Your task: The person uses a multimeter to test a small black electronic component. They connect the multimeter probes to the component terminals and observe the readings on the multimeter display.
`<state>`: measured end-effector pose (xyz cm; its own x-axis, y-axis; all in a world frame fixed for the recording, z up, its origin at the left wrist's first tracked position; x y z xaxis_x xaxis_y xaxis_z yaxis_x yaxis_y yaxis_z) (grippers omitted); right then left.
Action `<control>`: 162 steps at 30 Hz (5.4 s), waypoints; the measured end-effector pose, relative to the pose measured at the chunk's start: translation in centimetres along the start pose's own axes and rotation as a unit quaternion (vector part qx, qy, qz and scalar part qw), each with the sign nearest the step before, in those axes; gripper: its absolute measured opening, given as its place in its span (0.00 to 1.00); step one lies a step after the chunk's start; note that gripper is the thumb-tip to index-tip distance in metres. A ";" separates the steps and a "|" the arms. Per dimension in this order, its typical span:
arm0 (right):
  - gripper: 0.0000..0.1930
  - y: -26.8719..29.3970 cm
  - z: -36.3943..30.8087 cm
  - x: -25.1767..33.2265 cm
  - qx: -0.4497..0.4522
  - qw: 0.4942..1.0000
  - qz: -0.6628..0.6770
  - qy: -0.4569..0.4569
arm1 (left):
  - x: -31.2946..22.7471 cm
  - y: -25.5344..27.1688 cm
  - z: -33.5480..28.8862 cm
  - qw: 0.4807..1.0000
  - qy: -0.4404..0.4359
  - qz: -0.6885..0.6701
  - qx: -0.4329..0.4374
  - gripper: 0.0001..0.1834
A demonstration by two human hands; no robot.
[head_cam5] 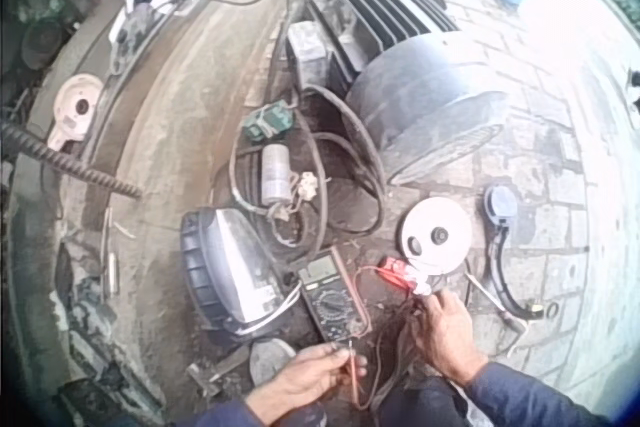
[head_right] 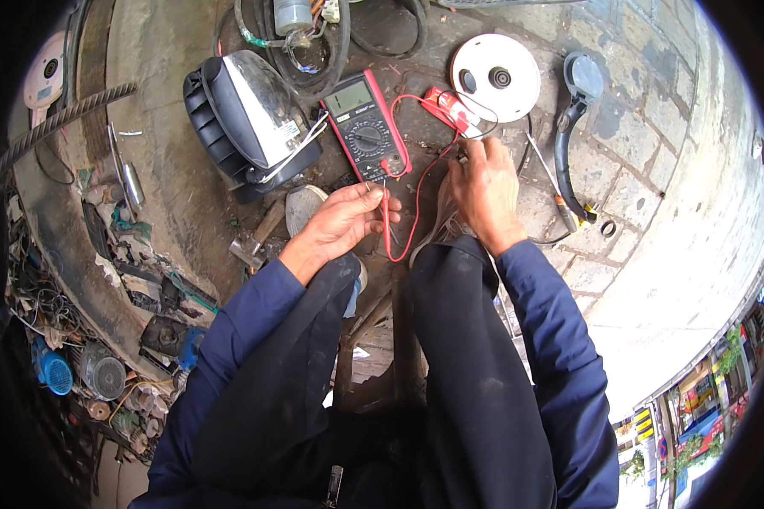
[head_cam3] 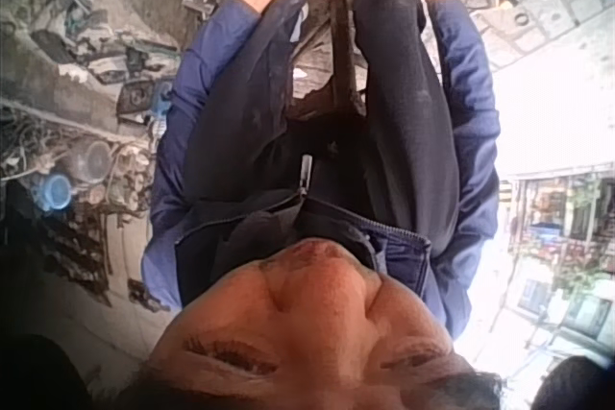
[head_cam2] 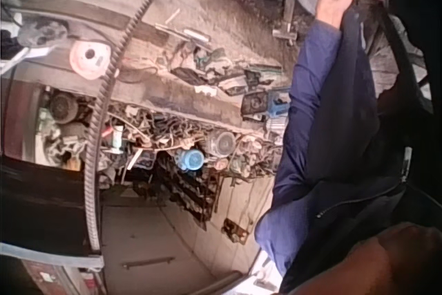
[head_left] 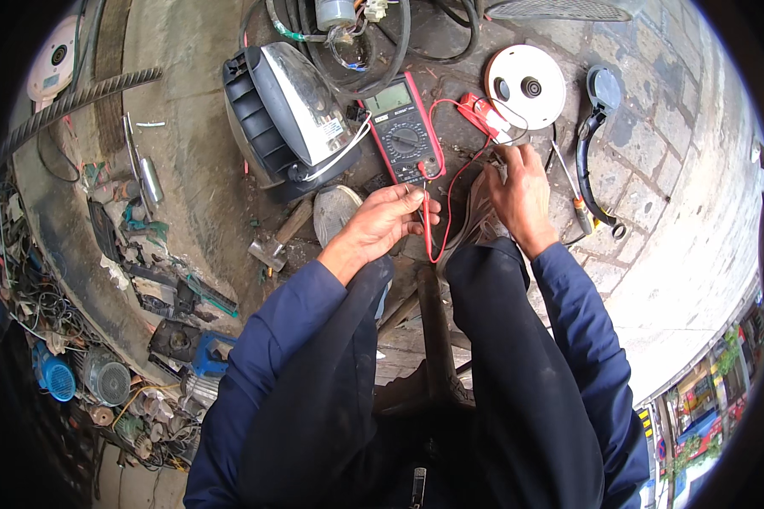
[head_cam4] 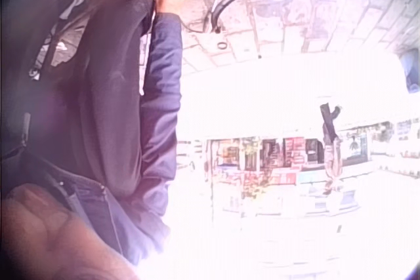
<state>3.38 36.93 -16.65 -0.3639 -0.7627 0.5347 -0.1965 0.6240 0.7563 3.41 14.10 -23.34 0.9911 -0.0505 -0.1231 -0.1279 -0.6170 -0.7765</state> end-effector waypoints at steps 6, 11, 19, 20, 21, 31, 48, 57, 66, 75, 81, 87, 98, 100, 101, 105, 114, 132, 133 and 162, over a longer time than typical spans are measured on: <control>0.12 -1.7 1.2 -3.3 0.045 0.998 -0.021 -0.038 | -0.5 -0.2 0.3 0.999 -0.018 0.044 0.008 0.11; 0.11 -2.0 0.4 -6.2 0.074 0.954 0.264 -0.120 | -0.7 -0.4 0.2 0.999 -0.011 0.053 -0.003 0.10; 0.09 -2.3 0.0 -4.5 0.131 0.846 0.500 -0.133 | -1.0 0.0 0.2 0.998 -0.008 0.056 -0.028 0.10; 0.09 -2.3 0.0 -4.3 0.127 0.845 0.502 -0.133 | -1.0 0.1 0.2 0.998 -0.010 0.054 -0.029 0.10; 0.09 -2.3 0.1 -4.2 0.123 0.845 0.503 -0.132 | -1.0 0.2 0.2 0.998 -0.009 0.056 -0.032 0.10; 0.08 -2.7 1.0 -0.5 0.152 0.933 0.317 -0.075 | -1.3 1.2 0.5 0.991 -0.013 0.104 -0.084 0.09; 0.08 -4.8 2.9 4.5 0.101 0.989 0.092 0.057 | -1.6 1.0 0.9 0.985 -0.020 0.130 -0.108 0.10; 0.08 -5.0 2.7 4.9 0.113 0.988 0.079 0.077 | -1.6 1.0 1.1 0.985 -0.019 0.133 -0.104 0.11; 0.06 -5.0 3.3 6.3 0.120 0.990 0.034 0.066 | -1.7 0.9 1.1 0.986 -0.031 0.131 -0.102 0.11; 0.06 -5.5 4.3 6.7 0.157 0.986 0.024 0.051 | -1.8 0.8 1.1 0.987 -0.037 0.126 -0.095 0.11; 0.09 -5.9 5.1 6.5 0.184 0.983 0.018 0.012 | -1.6 1.2 1.3 0.986 -0.037 0.133 -0.098 0.11; 0.08 -5.4 5.0 7.2 0.165 0.986 -0.024 0.024 | -1.8 1.1 1.5 0.985 -0.043 0.134 -0.102 0.11; 0.08 -6.1 4.8 5.9 0.163 0.986 0.027 0.008 | -1.7 1.0 1.2 0.985 -0.041 0.131 -0.105 0.11; 0.09 -5.6 4.7 5.7 0.154 0.987 0.044 0.011 | -1.7 0.9 1.2 0.985 -0.056 0.126 -0.107 0.10; 0.10 -5.4 4.4 5.6 0.156 0.986 0.052 0.005 | -1.7 0.9 1.1 0.984 -0.059 0.122 -0.112 0.10; 0.14 -3.9 1.9 6.3 0.143 0.977 0.159 0.006 | -1.7 0.7 0.4 0.988 -0.079 0.096 -0.091 0.10; 0.15 -6.5 -1.6 5.7 0.252 0.926 0.269 -0.085 | -1.7 -0.9 -0.5 0.991 -0.080 0.101 -0.033 0.12; 0.08 -1.9 -0.4 7.7 0.172 0.969 0.142 0.107 | -2.8 -0.8 -2.8 0.987 -0.065 0.112 -0.091 0.15; 0.08 -2.0 -0.4 7.8 0.176 0.968 0.144 0.109 | -2.8 -0.9 -2.8 0.987 -0.065 0.117 -0.091 0.15; 0.07 -2.6 -0.5 7.9 0.183 0.967 0.157 0.079 | -2.7 -1.0 -2.5 0.985 -0.060 0.141 -0.075 0.13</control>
<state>1.46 29.18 -14.20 -0.3209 -0.5240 0.7889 -0.4188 0.8256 0.3781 0.98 12.88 -20.66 0.9041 -0.1499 -0.4002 -0.3827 -0.7010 -0.6017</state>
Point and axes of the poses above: each hand's wrist, its own z-axis towards the middle knuckle, its own y-axis out of the back of the hand, x = y × z, the point moved 9 cm from there along z, towards the middle knuckle, and after that the axes turned 14 degrees about x, right-handed, at the moved point
